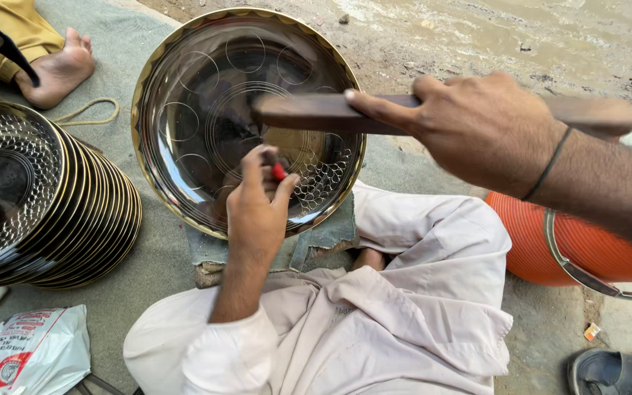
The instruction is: The person sits on the ground and uses a hammer and a small punch tool to create a pattern of indentations on a large, shiny metal plate. They repeatedly strike the punch with the hammer, moving the tool to different spots on the plate's surface.
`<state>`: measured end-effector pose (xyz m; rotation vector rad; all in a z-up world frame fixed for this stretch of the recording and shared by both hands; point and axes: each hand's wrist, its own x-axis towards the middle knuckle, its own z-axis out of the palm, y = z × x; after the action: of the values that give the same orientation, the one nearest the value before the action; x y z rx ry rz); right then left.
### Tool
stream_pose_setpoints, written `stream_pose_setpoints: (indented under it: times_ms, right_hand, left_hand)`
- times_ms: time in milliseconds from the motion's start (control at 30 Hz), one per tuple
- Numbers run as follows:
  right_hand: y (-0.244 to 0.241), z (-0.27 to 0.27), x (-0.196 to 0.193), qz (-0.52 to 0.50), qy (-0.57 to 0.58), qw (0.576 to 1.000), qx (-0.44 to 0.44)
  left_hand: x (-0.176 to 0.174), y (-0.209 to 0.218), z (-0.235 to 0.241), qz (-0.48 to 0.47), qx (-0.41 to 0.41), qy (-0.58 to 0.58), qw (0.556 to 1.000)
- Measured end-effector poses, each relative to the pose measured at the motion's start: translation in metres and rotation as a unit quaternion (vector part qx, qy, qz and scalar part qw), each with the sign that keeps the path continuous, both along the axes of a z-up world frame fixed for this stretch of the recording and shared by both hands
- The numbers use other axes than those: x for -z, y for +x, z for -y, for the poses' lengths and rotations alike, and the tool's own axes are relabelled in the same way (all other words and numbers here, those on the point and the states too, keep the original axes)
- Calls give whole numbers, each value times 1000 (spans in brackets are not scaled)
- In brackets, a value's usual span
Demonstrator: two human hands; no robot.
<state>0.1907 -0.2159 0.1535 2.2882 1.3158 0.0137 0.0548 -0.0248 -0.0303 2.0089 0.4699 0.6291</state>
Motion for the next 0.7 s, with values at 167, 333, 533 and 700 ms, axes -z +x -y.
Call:
stream_pose_setpoints:
  times_ms: [167, 333, 533, 700]
  right_hand:
    - [10, 19, 29, -71, 78, 992, 63]
    - [21, 50, 38, -272, 131, 946, 120]
    - [-16, 106, 79, -258, 221, 929, 148]
    - [-72, 136, 146, -343, 380, 814, 275]
  left_hand:
    - [-8, 2, -9, -27, 89, 112, 989]
    - [-13, 2, -9, 21, 101, 145, 984]
    - [-27, 18, -23, -25, 250, 168, 953]
    - [-45, 42, -25, -160, 389, 257, 870]
